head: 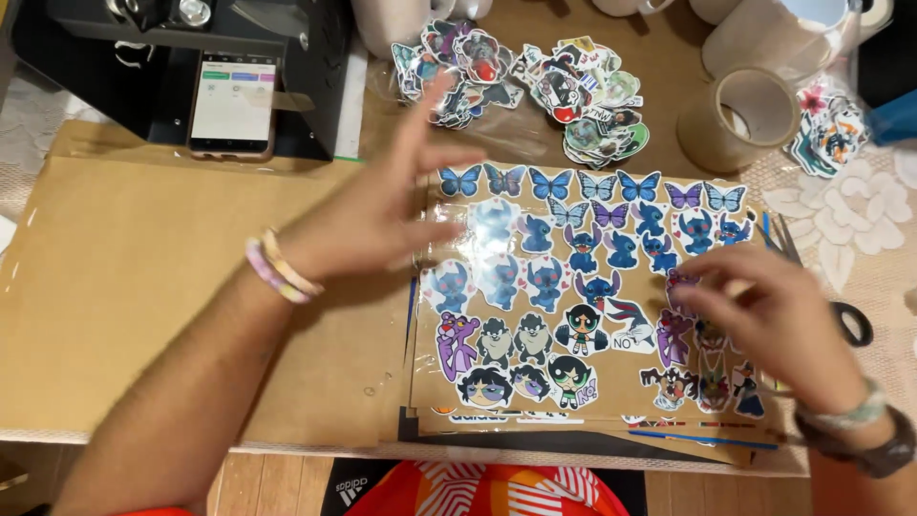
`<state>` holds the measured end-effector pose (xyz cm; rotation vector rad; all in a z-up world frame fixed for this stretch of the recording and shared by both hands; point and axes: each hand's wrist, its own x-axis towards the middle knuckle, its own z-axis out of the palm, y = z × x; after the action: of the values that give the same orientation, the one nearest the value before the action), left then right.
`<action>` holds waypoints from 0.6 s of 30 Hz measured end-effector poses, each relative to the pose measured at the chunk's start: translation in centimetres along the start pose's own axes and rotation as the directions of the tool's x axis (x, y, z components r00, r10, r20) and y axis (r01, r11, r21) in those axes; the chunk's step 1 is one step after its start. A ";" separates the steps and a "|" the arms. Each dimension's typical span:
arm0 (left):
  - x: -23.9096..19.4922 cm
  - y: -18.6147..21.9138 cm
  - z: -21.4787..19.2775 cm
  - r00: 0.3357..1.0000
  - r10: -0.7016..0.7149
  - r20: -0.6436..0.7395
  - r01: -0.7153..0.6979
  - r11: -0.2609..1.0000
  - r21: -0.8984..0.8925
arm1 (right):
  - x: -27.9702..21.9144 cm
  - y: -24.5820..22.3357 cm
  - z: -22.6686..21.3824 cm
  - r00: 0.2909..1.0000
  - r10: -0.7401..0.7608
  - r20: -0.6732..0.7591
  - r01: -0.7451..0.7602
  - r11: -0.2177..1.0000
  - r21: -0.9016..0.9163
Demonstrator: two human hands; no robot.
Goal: The person applies various stickers to a sheet of brown paper using clear packing tape and scissors. They cut strips of tape, place them over the stickers, and smooth them down to secure them to the paper.
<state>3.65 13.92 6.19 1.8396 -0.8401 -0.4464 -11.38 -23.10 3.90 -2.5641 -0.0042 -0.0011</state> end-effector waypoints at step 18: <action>3.3 -1.6 10.5 0.930 0.264 0.255 -0.329 0.909 0.257 | 5.5 -6.9 3.2 0.895 0.221 0.388 0.056 0.808 -0.587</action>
<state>-0.27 5.12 0.71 1.9086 -1.3797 -0.3398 -5.88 -15.55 5.03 -3.1195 -0.0723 0.7297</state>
